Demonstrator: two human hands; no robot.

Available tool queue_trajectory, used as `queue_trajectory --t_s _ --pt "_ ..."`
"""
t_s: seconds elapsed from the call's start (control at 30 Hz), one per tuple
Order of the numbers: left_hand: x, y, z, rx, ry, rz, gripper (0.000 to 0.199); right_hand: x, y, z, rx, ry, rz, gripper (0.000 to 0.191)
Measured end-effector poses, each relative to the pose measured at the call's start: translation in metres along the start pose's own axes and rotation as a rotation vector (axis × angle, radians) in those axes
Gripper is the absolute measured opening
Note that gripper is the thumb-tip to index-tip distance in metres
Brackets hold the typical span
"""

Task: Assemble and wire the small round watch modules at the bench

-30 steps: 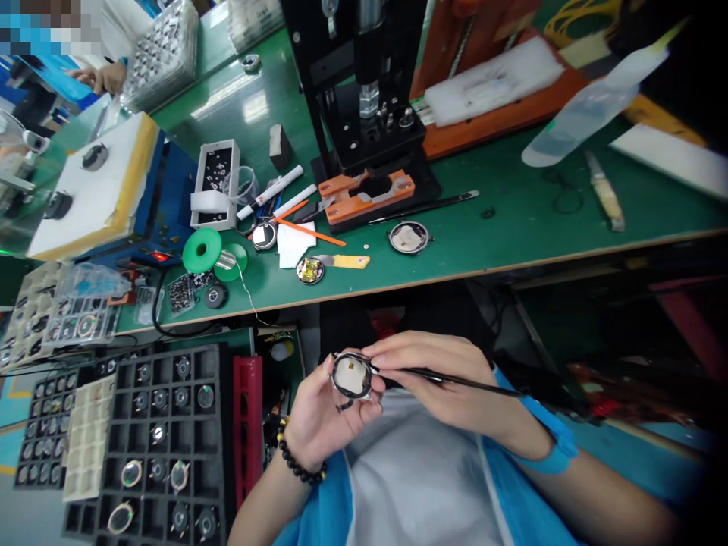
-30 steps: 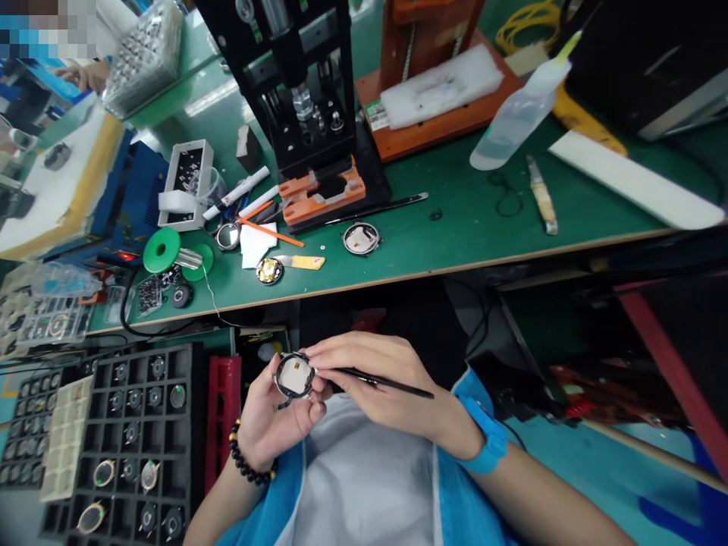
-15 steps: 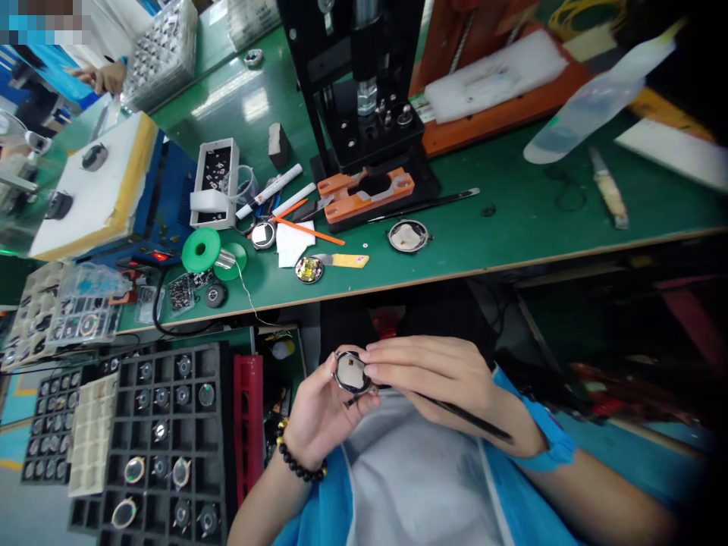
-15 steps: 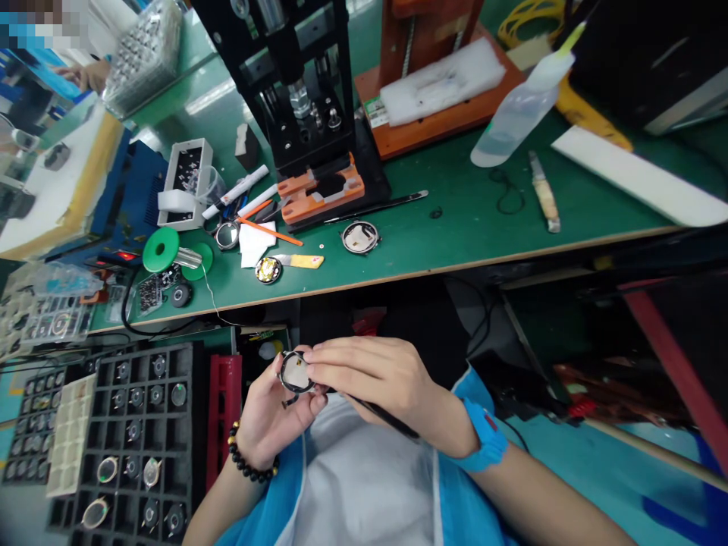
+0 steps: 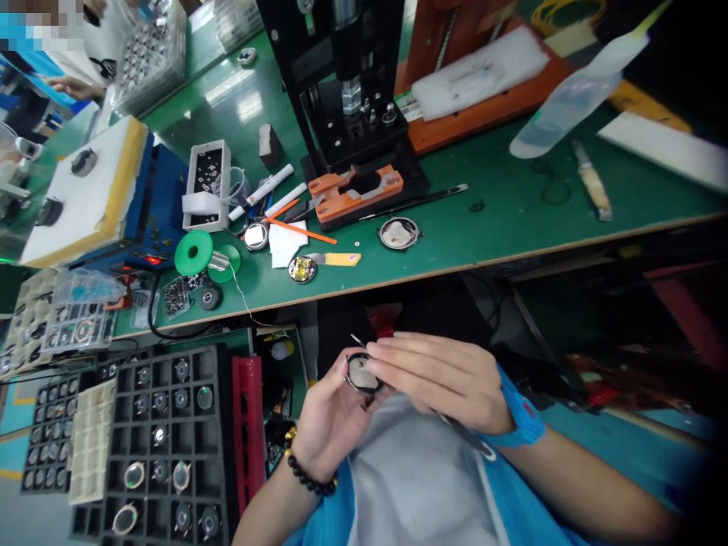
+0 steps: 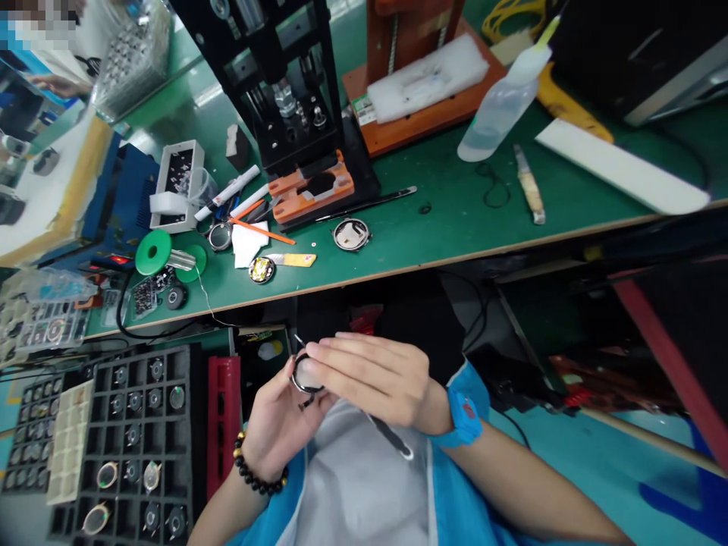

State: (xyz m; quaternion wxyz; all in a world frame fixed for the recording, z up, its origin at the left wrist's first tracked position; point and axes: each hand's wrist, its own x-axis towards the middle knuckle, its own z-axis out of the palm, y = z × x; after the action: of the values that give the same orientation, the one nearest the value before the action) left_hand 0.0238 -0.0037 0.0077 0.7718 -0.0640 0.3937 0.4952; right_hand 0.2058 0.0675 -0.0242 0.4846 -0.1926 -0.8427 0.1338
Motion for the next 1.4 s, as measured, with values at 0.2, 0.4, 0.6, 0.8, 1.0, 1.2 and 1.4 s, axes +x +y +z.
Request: queue_trajectory --t_s 0.2,0.4,0.6,0.8,1.0,1.2,1.4 --pt "-0.001 -0.004 -0.007 -0.013 0.000 0.054 0.028 0.017 -0.011 -0.001 0.427 0.178 0.456 0.028" --pt "-0.003 0.001 -0.005 0.088 0.039 0.162 0.043 0.014 -0.020 0.014 0.572 0.206 0.606 0.020" --pt "-0.002 -0.001 -0.010 0.139 0.063 0.159 0.049 0.011 -0.022 0.019 0.532 0.205 0.611 0.017" --pt "-0.002 -0.002 -0.014 0.123 0.073 0.165 0.045 0.011 -0.026 0.020 0.572 0.222 0.591 0.020" --pt "-0.002 -0.002 -0.011 0.098 0.054 0.156 0.047 0.012 -0.027 0.020 0.499 0.237 0.533 0.024" --pt "-0.001 -0.003 -0.009 0.133 0.041 0.188 0.045 0.009 -0.027 0.019 0.417 0.193 0.456 0.027" --pt "-0.001 -0.005 -0.011 0.263 0.026 0.309 0.041 0.007 -0.029 0.016 0.342 0.144 0.400 0.029"
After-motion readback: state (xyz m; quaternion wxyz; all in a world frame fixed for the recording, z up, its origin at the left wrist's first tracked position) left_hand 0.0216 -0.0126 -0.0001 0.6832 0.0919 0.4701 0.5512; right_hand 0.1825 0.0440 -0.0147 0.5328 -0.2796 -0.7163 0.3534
